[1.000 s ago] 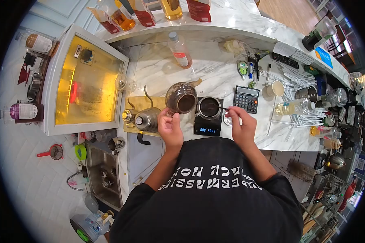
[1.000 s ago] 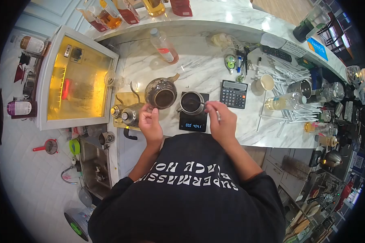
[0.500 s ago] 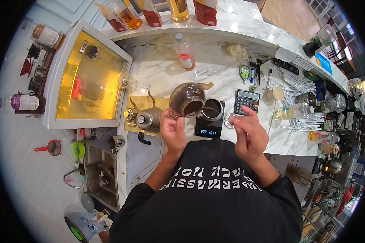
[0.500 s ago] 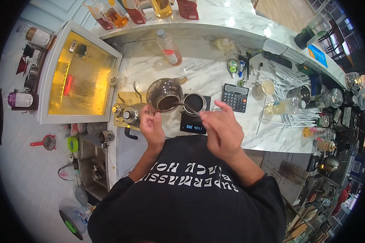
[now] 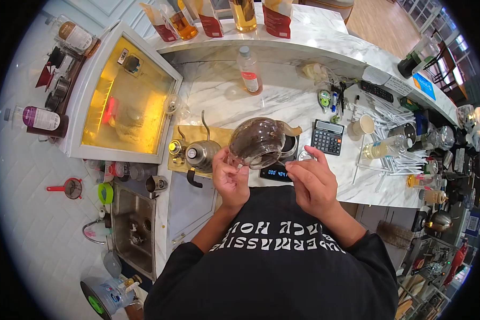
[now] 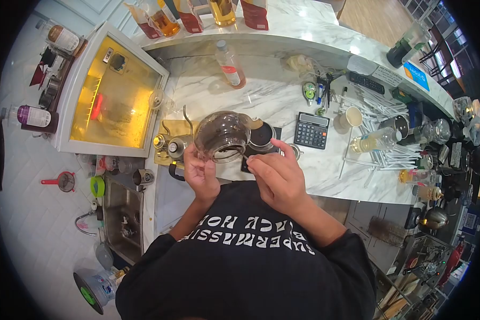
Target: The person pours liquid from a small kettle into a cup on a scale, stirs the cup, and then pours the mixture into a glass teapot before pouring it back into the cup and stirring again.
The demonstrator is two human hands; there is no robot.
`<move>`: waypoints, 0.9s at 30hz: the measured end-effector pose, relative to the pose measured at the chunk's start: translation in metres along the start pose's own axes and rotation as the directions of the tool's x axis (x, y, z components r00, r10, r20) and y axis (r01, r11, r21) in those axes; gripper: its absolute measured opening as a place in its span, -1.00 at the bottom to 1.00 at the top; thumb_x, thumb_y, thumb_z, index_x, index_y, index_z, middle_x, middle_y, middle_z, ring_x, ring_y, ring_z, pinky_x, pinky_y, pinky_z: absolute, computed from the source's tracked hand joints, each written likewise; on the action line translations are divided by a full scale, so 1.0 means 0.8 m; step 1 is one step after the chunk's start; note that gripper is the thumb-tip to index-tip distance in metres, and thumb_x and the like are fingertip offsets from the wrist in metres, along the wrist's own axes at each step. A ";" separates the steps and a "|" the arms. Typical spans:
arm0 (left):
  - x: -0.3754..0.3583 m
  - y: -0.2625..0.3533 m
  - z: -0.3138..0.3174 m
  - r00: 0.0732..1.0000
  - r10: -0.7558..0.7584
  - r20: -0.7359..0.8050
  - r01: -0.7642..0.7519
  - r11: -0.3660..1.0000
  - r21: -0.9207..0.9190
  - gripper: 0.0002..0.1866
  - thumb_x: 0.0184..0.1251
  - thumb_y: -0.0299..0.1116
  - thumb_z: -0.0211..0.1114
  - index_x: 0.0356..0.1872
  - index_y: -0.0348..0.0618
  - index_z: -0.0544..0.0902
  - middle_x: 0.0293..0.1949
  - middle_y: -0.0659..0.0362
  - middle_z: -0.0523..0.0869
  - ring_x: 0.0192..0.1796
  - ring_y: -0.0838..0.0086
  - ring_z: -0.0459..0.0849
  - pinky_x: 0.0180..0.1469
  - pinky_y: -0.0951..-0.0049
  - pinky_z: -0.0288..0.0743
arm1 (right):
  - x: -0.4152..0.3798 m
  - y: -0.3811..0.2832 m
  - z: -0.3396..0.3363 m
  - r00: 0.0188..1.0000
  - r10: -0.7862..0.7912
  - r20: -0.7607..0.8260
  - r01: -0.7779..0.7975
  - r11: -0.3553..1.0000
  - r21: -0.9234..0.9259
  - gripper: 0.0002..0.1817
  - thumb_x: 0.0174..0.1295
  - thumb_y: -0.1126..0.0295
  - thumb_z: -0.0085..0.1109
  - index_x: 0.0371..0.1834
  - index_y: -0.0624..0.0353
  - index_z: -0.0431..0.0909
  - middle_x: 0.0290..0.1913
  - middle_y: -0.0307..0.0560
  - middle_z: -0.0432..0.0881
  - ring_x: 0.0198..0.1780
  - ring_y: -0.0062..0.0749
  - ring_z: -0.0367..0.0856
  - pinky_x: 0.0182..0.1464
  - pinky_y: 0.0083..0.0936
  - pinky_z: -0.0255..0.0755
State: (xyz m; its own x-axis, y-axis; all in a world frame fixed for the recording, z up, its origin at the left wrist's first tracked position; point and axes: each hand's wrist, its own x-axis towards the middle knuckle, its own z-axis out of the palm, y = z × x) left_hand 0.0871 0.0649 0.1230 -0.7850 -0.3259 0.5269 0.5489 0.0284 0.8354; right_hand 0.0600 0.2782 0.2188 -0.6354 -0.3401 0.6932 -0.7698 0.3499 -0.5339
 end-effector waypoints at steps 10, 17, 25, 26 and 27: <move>-0.009 0.012 -0.010 0.999 -0.023 0.028 0.022 0.999 0.028 -0.74 0.48 -0.54 0.34 -0.19 -0.24 0.35 0.36 -0.21 0.35 0.44 0.10 0.49 0.42 0.08 0.49 | -0.019 -0.016 0.016 0.995 0.070 -0.078 -0.067 0.997 0.039 -0.70 0.17 0.68 0.39 -0.02 0.24 0.64 -0.19 -0.07 0.78 -0.19 -0.28 0.77 0.32 0.03 0.50; -0.014 0.018 -0.021 0.999 -0.012 0.050 0.011 1.000 0.024 -0.75 0.49 -0.53 0.32 -0.19 -0.23 0.36 0.37 -0.21 0.34 0.46 0.09 0.47 0.45 0.06 0.43 | -0.022 -0.024 0.022 0.989 0.083 -0.126 -0.076 0.995 0.059 -0.72 0.17 0.69 0.39 -0.05 0.26 0.66 -0.22 -0.05 0.78 -0.23 -0.26 0.77 0.30 0.02 0.53; -0.014 0.024 -0.025 0.999 -0.021 0.046 0.020 1.000 0.023 -0.77 0.49 -0.54 0.32 -0.21 -0.24 0.37 0.38 -0.19 0.35 0.40 0.15 0.50 0.44 0.11 0.42 | -0.025 -0.031 0.028 0.987 0.109 -0.121 -0.095 0.989 0.116 -0.75 0.20 0.69 0.37 -0.07 0.27 0.66 -0.23 -0.03 0.79 -0.25 -0.25 0.78 0.28 0.02 0.55; -0.015 0.023 -0.026 0.999 -0.021 0.045 0.020 1.000 0.023 -0.77 0.49 -0.54 0.32 -0.21 -0.24 0.37 0.38 -0.19 0.35 0.40 0.15 0.50 0.44 0.11 0.42 | -0.026 -0.031 0.028 0.985 0.124 -0.121 -0.108 0.986 0.131 -0.76 0.21 0.69 0.36 -0.07 0.27 0.66 -0.23 -0.04 0.79 -0.25 -0.24 0.78 0.28 0.03 0.55; -0.017 0.021 -0.028 0.999 -0.020 0.043 0.019 0.999 0.037 -0.77 0.49 -0.54 0.32 -0.22 -0.24 0.37 0.39 -0.19 0.34 0.38 0.17 0.51 0.44 0.11 0.42 | -0.026 -0.032 0.029 0.985 0.124 -0.120 -0.109 0.985 0.131 -0.76 0.21 0.69 0.36 -0.07 0.27 0.66 -0.23 -0.04 0.79 -0.25 -0.24 0.78 0.28 0.03 0.55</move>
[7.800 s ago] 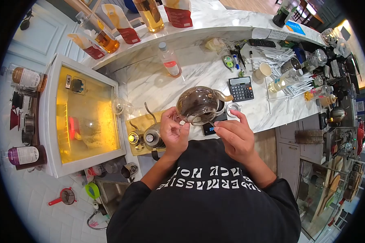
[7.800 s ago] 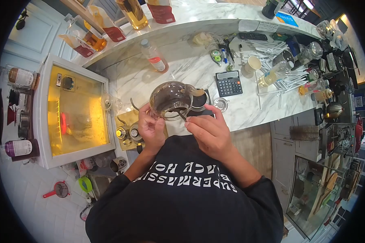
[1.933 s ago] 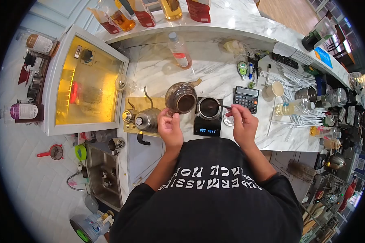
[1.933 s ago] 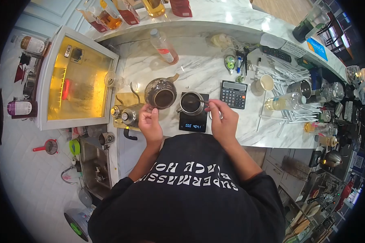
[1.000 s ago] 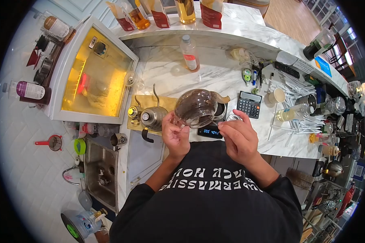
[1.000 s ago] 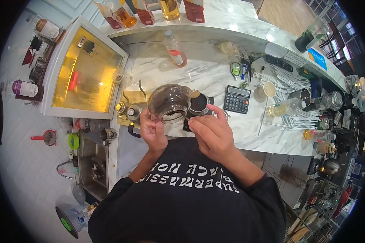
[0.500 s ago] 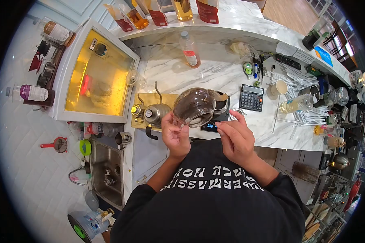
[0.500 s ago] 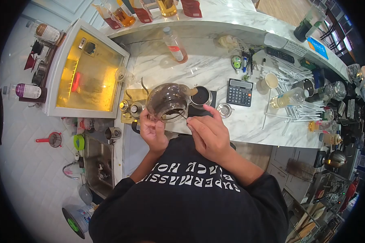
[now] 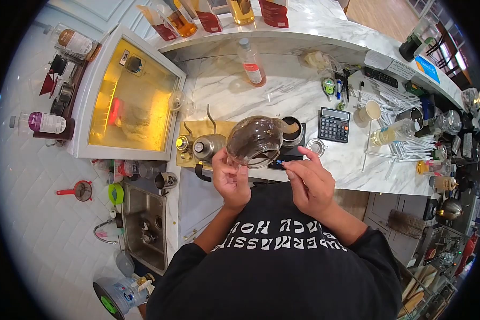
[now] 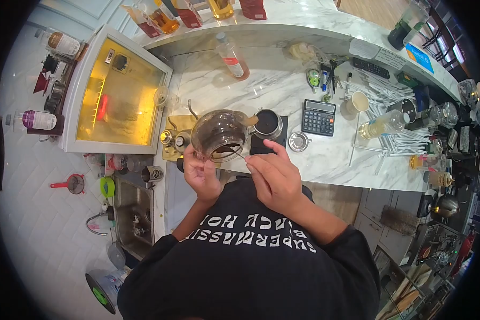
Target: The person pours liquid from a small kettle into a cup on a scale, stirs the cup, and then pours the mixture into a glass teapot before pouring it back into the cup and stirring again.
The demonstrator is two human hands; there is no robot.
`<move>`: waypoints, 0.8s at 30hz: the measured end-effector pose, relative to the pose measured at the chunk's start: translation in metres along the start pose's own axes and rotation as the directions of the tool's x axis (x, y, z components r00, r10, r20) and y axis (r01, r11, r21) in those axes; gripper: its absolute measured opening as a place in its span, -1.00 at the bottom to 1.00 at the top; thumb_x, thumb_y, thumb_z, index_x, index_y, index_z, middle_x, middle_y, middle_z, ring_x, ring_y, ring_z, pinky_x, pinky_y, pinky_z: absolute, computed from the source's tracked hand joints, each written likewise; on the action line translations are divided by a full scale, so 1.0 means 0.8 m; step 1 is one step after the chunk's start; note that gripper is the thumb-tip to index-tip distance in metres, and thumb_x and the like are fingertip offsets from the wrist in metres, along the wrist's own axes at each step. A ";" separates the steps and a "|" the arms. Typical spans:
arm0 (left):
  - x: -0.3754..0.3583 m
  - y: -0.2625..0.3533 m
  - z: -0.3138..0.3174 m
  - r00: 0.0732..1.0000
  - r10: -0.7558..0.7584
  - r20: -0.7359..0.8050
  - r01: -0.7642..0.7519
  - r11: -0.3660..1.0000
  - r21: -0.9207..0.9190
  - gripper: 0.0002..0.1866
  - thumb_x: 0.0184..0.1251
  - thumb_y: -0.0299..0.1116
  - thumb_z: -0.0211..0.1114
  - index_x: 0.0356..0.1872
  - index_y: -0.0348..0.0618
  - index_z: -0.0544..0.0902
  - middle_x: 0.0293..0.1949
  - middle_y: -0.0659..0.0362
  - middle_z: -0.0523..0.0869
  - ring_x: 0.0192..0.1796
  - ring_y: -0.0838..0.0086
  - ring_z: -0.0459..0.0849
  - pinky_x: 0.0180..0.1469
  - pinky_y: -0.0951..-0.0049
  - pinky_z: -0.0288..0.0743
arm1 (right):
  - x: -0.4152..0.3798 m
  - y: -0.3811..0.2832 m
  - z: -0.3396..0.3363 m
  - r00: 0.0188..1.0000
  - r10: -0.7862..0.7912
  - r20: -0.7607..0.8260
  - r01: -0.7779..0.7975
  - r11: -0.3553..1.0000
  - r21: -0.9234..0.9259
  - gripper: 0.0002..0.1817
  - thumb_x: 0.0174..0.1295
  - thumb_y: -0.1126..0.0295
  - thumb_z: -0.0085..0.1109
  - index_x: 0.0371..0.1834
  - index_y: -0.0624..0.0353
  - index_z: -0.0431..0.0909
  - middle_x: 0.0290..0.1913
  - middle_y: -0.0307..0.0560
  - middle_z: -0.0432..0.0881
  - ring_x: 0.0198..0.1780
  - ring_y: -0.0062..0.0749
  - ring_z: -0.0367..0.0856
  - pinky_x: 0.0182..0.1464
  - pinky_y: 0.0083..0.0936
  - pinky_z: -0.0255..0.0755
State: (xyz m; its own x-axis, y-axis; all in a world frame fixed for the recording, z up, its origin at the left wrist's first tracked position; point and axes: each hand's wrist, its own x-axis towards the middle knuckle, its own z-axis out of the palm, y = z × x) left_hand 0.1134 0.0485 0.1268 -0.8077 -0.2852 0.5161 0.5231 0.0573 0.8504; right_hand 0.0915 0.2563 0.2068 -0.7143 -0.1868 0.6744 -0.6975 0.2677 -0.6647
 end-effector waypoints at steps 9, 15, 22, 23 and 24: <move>-0.004 -0.004 0.004 0.997 -0.079 -0.017 0.080 0.995 0.054 -0.76 0.44 -0.60 0.34 -0.27 -0.23 0.39 0.37 -0.15 0.36 0.37 0.21 0.55 0.36 0.20 0.53 | -0.015 0.009 0.013 0.948 0.317 0.022 -0.316 0.937 0.146 -0.87 0.39 0.61 0.25 -0.06 0.38 0.70 -0.29 -0.03 0.79 -0.35 -0.43 0.76 0.13 -0.23 0.66; -0.007 -0.031 0.008 0.972 -0.232 -0.029 0.234 0.966 0.111 -0.77 0.43 -0.60 0.36 -0.30 -0.27 0.42 0.33 -0.14 0.41 0.38 0.17 0.57 0.34 0.22 0.57 | -0.009 0.032 0.028 0.578 0.808 0.115 -0.676 0.395 0.622 -0.78 0.53 0.47 0.19 0.06 0.41 0.67 -0.24 0.02 0.79 -0.44 -0.59 0.63 -0.30 -0.63 0.53; 0.001 -0.044 0.016 0.965 -0.263 0.009 0.256 0.948 0.188 -0.76 0.43 -0.58 0.38 -0.32 -0.27 0.43 0.29 -0.13 0.44 0.33 0.19 0.60 0.34 0.23 0.58 | -0.005 0.074 0.026 0.500 0.864 0.059 -0.655 0.333 0.678 -0.78 0.52 0.43 0.21 0.01 0.42 0.68 -0.22 0.09 0.80 -0.43 -0.58 0.64 -0.32 -0.66 0.50; 0.002 -0.048 0.017 0.965 -0.263 0.012 0.256 0.949 0.184 -0.76 0.43 -0.58 0.38 -0.32 -0.27 0.43 0.29 -0.13 0.44 0.33 0.19 0.60 0.34 0.23 0.58 | -0.003 0.077 0.024 0.501 0.864 0.046 -0.655 0.345 0.672 -0.77 0.52 0.42 0.22 0.01 0.42 0.68 -0.22 0.09 0.80 -0.44 -0.57 0.64 -0.32 -0.67 0.49; 0.004 -0.052 0.018 0.963 -0.270 -0.010 0.268 0.952 0.146 -0.76 0.43 -0.58 0.38 -0.32 -0.27 0.43 0.29 -0.13 0.44 0.33 0.21 0.59 0.34 0.23 0.58 | -0.002 0.081 0.021 0.502 0.864 0.042 -0.655 0.348 0.671 -0.77 0.52 0.42 0.22 0.01 0.42 0.68 -0.22 0.09 0.80 -0.44 -0.57 0.64 -0.32 -0.67 0.49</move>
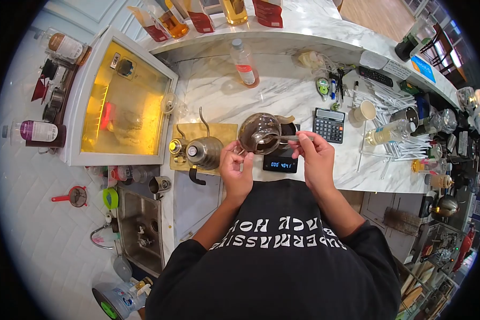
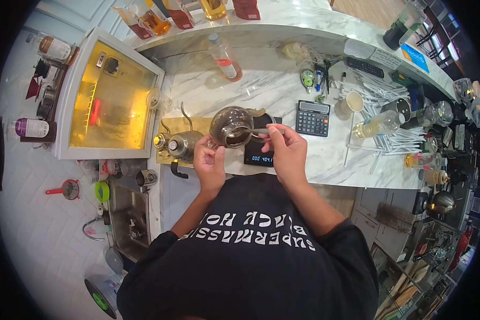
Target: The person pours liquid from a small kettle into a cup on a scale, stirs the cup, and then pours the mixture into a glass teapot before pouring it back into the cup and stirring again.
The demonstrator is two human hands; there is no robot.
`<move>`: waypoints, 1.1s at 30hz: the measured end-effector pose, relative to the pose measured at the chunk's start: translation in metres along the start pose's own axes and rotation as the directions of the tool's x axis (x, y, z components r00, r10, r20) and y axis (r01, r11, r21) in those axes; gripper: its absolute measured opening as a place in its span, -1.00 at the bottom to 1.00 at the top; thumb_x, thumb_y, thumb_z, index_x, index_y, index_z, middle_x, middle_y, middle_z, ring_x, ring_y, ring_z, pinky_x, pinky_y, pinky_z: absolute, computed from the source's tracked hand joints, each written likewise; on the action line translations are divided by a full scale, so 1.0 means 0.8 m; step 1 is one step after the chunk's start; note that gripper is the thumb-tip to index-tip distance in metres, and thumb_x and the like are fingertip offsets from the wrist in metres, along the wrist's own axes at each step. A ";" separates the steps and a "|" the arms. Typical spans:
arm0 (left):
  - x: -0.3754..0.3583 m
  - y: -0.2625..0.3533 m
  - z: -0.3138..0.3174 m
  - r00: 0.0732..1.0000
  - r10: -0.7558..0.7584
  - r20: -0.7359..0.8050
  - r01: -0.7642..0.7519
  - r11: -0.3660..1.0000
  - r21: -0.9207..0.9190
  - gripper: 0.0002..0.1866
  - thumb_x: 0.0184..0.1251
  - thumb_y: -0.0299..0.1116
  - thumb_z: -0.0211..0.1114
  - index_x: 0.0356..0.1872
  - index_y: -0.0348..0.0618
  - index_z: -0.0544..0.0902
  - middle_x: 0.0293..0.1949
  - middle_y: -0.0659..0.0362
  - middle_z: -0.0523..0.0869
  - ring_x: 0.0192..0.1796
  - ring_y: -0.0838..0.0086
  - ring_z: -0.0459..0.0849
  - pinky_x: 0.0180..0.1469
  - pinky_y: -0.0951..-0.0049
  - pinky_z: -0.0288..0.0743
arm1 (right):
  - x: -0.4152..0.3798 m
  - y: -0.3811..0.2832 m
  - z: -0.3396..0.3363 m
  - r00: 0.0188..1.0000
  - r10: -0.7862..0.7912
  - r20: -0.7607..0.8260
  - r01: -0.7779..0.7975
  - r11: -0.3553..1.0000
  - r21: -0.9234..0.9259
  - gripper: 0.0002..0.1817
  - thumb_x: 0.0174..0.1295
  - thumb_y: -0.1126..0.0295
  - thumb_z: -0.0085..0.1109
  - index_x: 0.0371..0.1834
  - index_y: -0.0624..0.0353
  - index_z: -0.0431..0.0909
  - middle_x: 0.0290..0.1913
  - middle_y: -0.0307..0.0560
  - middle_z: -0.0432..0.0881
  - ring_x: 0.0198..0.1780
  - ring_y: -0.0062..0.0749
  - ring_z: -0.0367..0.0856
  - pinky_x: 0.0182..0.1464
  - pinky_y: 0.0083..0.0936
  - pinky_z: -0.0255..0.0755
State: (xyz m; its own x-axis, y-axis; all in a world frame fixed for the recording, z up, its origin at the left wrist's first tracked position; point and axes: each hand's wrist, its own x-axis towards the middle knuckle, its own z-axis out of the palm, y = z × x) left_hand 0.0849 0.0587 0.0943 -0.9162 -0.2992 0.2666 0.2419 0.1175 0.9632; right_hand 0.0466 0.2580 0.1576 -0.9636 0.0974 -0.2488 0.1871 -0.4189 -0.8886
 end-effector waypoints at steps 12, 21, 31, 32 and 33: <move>0.045 -0.025 0.008 0.993 -0.047 -0.113 0.048 0.999 0.006 -0.73 0.47 -0.49 0.40 -0.35 -0.25 0.44 0.26 -0.16 0.50 0.20 0.33 0.59 0.19 0.37 0.55 | 0.027 -0.024 -0.032 0.988 -0.137 -0.074 0.129 0.986 -0.105 -0.74 0.55 0.38 0.20 0.04 0.42 0.67 -0.19 0.08 0.81 -0.37 -0.55 0.67 -0.23 -0.61 0.51; 0.044 -0.036 0.005 0.990 -0.061 -0.123 0.056 0.998 -0.038 -0.74 0.47 -0.49 0.40 -0.35 -0.24 0.46 0.27 -0.13 0.52 0.17 0.36 0.60 0.20 0.40 0.49 | 0.023 0.002 -0.071 0.965 -0.258 -0.050 0.200 0.844 -0.498 -0.81 0.47 0.54 0.24 0.07 0.36 0.69 -0.16 -0.06 0.80 -0.26 -0.48 0.72 -0.08 -0.49 0.62; 0.034 -0.019 0.000 0.992 -0.060 -0.107 0.058 0.998 -0.021 -0.75 0.48 -0.52 0.38 -0.35 -0.24 0.45 0.30 -0.12 0.49 0.17 0.43 0.59 0.13 0.46 0.53 | 0.006 -0.040 -0.051 0.500 -0.703 0.505 0.813 0.181 -0.553 -0.69 0.22 0.73 0.35 0.03 0.31 0.67 -0.14 0.05 0.78 -0.15 -0.16 0.79 0.27 0.07 0.56; 0.030 -0.017 -0.003 0.994 -0.046 -0.099 0.044 0.999 -0.022 -0.76 0.48 -0.53 0.37 -0.34 -0.24 0.45 0.31 -0.12 0.48 0.16 0.44 0.59 0.12 0.47 0.53 | -0.001 -0.049 -0.046 0.497 -0.704 0.508 0.818 0.184 -0.545 -0.69 0.22 0.73 0.35 0.03 0.31 0.67 -0.14 0.05 0.78 -0.15 -0.16 0.79 0.27 0.07 0.56; 0.027 -0.011 -0.005 0.993 -0.043 -0.106 0.041 0.999 -0.017 -0.76 0.48 -0.53 0.37 -0.34 -0.24 0.45 0.31 -0.12 0.48 0.16 0.44 0.59 0.12 0.47 0.53 | -0.010 -0.057 -0.040 0.488 -0.710 0.508 0.842 0.231 -0.487 -0.69 0.22 0.74 0.34 0.03 0.32 0.66 -0.15 0.07 0.78 -0.17 -0.16 0.79 0.28 0.08 0.56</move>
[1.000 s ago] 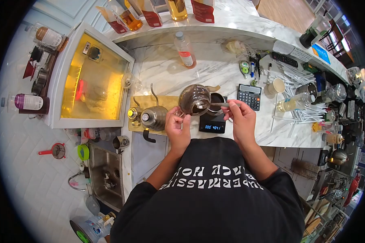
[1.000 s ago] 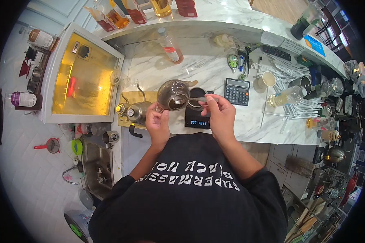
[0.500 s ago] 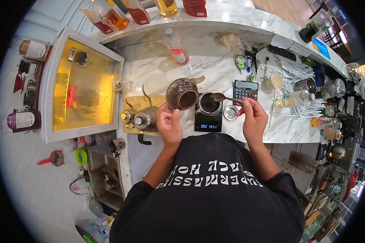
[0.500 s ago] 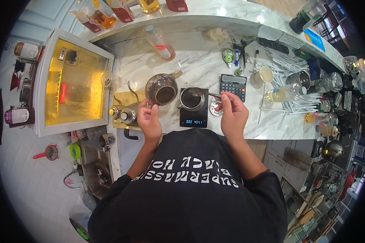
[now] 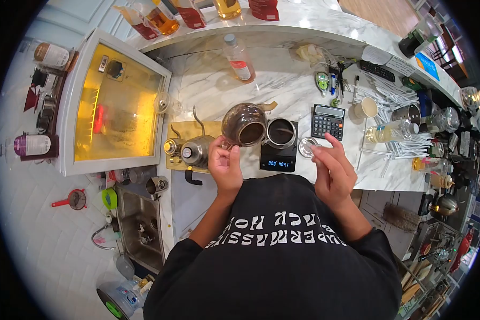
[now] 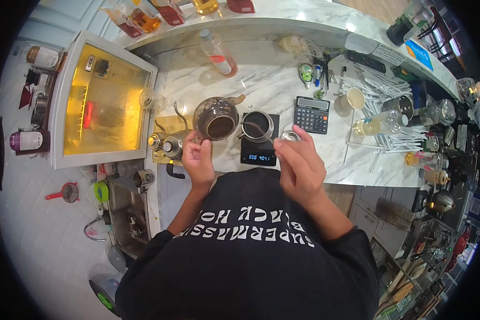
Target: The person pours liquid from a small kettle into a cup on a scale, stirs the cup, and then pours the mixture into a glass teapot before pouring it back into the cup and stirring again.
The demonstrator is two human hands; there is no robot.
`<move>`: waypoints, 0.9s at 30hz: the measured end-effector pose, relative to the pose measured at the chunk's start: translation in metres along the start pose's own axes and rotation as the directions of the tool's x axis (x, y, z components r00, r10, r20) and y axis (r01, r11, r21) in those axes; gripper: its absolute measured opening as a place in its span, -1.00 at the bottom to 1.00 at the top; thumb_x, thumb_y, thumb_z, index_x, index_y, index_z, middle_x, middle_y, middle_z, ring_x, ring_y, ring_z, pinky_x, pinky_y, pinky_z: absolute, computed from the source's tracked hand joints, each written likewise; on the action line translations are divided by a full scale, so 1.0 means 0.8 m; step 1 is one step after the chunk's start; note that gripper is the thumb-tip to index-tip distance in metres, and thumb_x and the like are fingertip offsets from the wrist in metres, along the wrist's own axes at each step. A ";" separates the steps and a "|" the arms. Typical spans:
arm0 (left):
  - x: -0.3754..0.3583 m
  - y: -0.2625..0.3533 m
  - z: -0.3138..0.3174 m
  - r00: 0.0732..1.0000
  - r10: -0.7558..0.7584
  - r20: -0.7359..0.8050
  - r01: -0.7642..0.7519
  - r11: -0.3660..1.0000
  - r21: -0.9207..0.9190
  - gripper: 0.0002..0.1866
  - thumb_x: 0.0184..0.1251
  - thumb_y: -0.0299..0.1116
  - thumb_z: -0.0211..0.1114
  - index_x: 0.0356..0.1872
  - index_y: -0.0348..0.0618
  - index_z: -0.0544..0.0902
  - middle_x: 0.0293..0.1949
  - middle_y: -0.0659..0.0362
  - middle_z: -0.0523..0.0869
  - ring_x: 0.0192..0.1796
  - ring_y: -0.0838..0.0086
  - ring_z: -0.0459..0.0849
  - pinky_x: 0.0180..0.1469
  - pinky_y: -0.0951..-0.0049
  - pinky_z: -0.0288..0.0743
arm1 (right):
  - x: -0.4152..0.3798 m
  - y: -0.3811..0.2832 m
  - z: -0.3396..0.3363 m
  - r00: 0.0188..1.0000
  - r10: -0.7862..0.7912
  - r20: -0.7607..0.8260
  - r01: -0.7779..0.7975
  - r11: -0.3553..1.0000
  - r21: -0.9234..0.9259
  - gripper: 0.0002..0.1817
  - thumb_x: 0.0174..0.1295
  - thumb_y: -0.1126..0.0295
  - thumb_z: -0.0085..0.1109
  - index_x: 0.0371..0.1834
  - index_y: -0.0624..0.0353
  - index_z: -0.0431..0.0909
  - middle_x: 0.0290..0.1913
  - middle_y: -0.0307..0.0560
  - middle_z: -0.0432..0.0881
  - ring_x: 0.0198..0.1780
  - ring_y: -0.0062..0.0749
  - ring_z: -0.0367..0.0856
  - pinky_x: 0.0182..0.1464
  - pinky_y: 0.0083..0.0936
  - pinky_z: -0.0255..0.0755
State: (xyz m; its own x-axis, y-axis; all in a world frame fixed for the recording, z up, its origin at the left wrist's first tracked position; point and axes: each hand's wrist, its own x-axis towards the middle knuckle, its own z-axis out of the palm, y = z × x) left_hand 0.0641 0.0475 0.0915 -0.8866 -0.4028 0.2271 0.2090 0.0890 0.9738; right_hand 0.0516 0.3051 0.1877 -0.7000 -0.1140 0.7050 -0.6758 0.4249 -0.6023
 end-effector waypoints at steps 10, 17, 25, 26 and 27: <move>-0.024 0.056 -0.016 0.965 0.255 0.063 -0.246 0.961 -0.124 -0.77 0.44 -0.61 0.31 -0.25 -0.22 0.37 0.35 -0.20 0.38 0.40 0.18 0.51 0.42 0.15 0.45 | 0.019 -0.047 0.023 0.975 -0.144 0.167 0.110 0.975 0.196 -0.68 0.15 0.71 0.39 -0.01 0.32 0.66 -0.19 0.03 0.77 -0.28 -0.26 0.74 0.32 0.05 0.52; -0.031 0.066 -0.021 0.949 0.314 0.036 -0.305 0.939 -0.160 -0.76 0.43 -0.62 0.28 -0.19 -0.22 0.34 0.36 -0.23 0.35 0.43 0.13 0.48 0.47 0.10 0.40 | 0.019 -0.053 0.031 0.968 -0.181 0.176 0.148 0.971 0.187 -0.67 0.16 0.71 0.39 0.01 0.32 0.67 -0.19 0.02 0.77 -0.32 -0.27 0.71 0.32 0.07 0.51; -0.033 0.061 -0.018 0.948 0.318 0.020 -0.311 0.936 -0.166 -0.76 0.43 -0.63 0.28 -0.20 -0.22 0.34 0.37 -0.22 0.35 0.44 0.13 0.47 0.47 0.11 0.39 | 0.014 -0.050 0.035 0.969 -0.169 0.182 0.131 0.970 0.205 -0.64 0.14 0.72 0.38 0.03 0.31 0.66 -0.17 0.02 0.78 -0.27 -0.25 0.74 0.30 0.07 0.52; -0.033 0.060 -0.018 0.946 0.322 0.027 -0.314 0.937 -0.156 -0.76 0.43 -0.64 0.28 -0.20 -0.22 0.34 0.37 -0.22 0.35 0.45 0.12 0.46 0.47 0.10 0.39 | 0.014 -0.050 0.035 0.969 -0.169 0.181 0.131 0.970 0.205 -0.64 0.14 0.72 0.38 0.03 0.31 0.66 -0.17 0.02 0.78 -0.27 -0.25 0.74 0.30 0.07 0.52; -0.032 0.061 -0.018 0.946 0.322 0.029 -0.314 0.937 -0.155 -0.76 0.43 -0.64 0.28 -0.20 -0.22 0.34 0.37 -0.22 0.35 0.45 0.12 0.46 0.47 0.10 0.39 | 0.013 -0.050 0.035 0.970 -0.162 0.180 0.122 0.969 0.214 -0.64 0.14 0.72 0.38 0.03 0.31 0.66 -0.16 0.02 0.78 -0.27 -0.25 0.74 0.31 0.07 0.52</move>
State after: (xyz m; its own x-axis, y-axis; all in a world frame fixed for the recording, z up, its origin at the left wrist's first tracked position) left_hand 0.1031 0.0490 0.1332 -0.7835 -0.3260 0.5290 0.5384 0.0688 0.8399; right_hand 0.0649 0.2618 0.2091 -0.6116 -0.3409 0.7140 -0.7896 0.2057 -0.5782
